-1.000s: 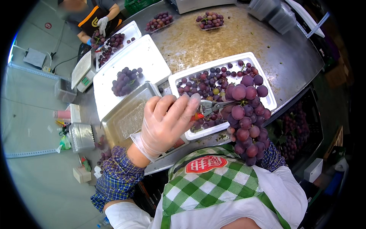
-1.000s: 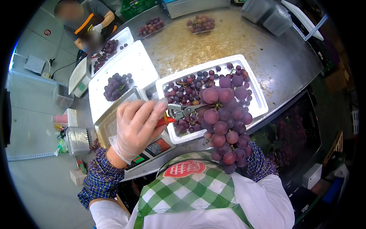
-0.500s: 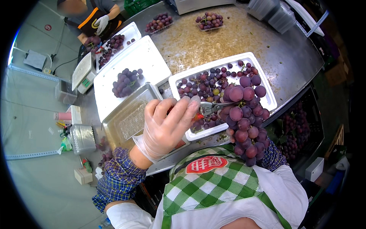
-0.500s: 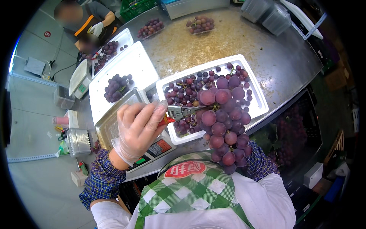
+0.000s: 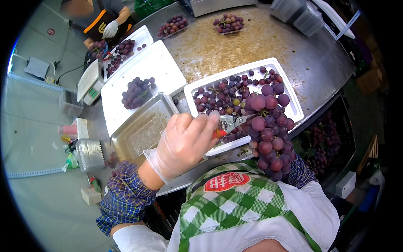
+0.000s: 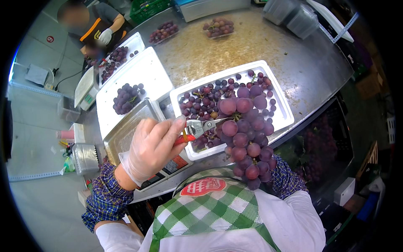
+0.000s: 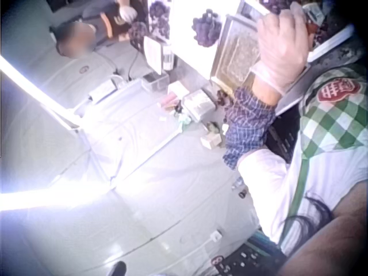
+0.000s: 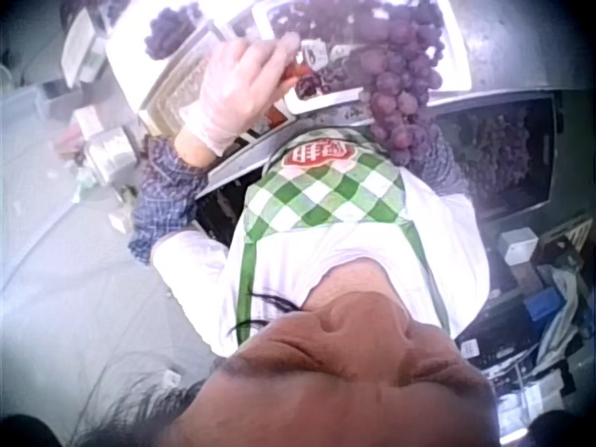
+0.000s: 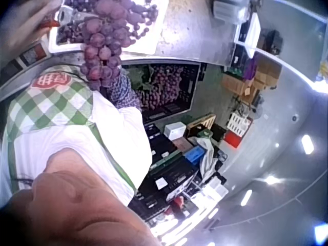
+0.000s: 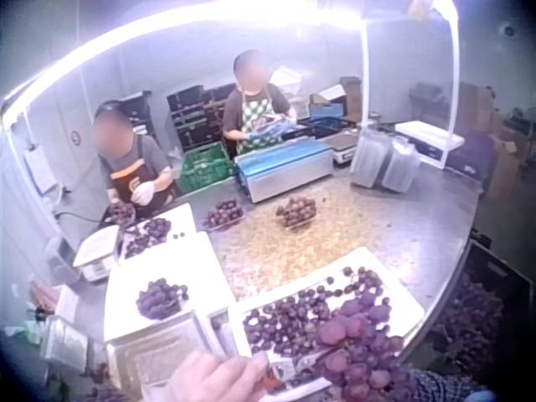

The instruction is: The person processes grapes by weighing them on a scale, using shears to trim individual grapes from bunches, and placing them into trays or large crates.

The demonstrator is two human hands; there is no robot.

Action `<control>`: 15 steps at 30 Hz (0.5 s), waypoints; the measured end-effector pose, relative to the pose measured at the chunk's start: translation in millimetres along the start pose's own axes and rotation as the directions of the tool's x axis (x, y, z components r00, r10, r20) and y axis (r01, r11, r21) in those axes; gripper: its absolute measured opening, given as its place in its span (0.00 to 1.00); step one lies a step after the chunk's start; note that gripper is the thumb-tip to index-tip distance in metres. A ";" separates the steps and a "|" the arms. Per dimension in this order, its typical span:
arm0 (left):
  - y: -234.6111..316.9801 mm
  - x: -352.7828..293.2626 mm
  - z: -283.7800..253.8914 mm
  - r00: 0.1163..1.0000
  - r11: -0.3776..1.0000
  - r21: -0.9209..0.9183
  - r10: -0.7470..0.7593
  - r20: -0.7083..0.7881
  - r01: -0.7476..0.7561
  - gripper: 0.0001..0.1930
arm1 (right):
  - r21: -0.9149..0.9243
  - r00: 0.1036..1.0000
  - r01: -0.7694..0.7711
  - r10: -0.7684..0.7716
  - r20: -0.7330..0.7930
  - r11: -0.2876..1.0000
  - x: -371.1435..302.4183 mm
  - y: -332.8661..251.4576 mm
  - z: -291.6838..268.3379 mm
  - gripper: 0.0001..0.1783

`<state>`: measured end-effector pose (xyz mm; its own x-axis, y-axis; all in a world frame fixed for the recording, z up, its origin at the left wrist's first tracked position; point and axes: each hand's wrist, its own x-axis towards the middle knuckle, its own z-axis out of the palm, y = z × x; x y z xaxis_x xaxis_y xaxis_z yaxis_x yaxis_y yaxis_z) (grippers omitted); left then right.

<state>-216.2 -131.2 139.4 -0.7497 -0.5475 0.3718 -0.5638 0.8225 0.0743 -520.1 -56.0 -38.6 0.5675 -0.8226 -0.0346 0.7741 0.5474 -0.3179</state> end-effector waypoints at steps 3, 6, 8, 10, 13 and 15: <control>-0.8 0.1 -2.1 1.000 1.000 0.018 0.020 0.000 -0.020 0.32 | -0.008 1.000 0.001 -0.001 -0.003 1.000 -1.4 -0.5 0.0 0.31; -6.0 -2.5 -1.1 0.995 0.994 0.098 0.048 -0.082 -0.040 0.33 | -0.017 1.000 0.007 -0.007 -0.003 1.000 0.2 0.6 0.4 0.31; -3.4 -4.7 -4.6 0.996 0.988 0.156 0.032 -0.084 -0.019 0.33 | -0.023 1.000 0.011 -0.011 -0.005 1.000 0.8 0.0 0.0 0.31; -2.5 -5.9 -5.5 0.996 0.982 0.191 0.018 -0.088 -0.001 0.34 | -0.029 1.000 0.007 -0.007 -0.001 1.000 1.5 1.7 0.3 0.32; -2.6 -7.1 -4.2 0.995 0.981 0.196 0.009 -0.097 0.010 0.34 | -0.037 1.000 0.003 -0.003 0.000 0.999 1.1 2.3 -0.7 0.32; -3.9 -6.1 -4.6 0.995 0.982 0.186 0.014 -0.096 0.004 0.34 | -0.047 1.000 0.001 -0.001 -0.002 0.999 0.7 2.6 -0.1 0.32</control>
<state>-207.8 -130.4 141.1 -0.7209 -0.5182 0.4602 -0.6214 0.7773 -0.0980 -517.7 -55.2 -39.5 0.5664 -0.8233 -0.0364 0.7604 0.5392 -0.3619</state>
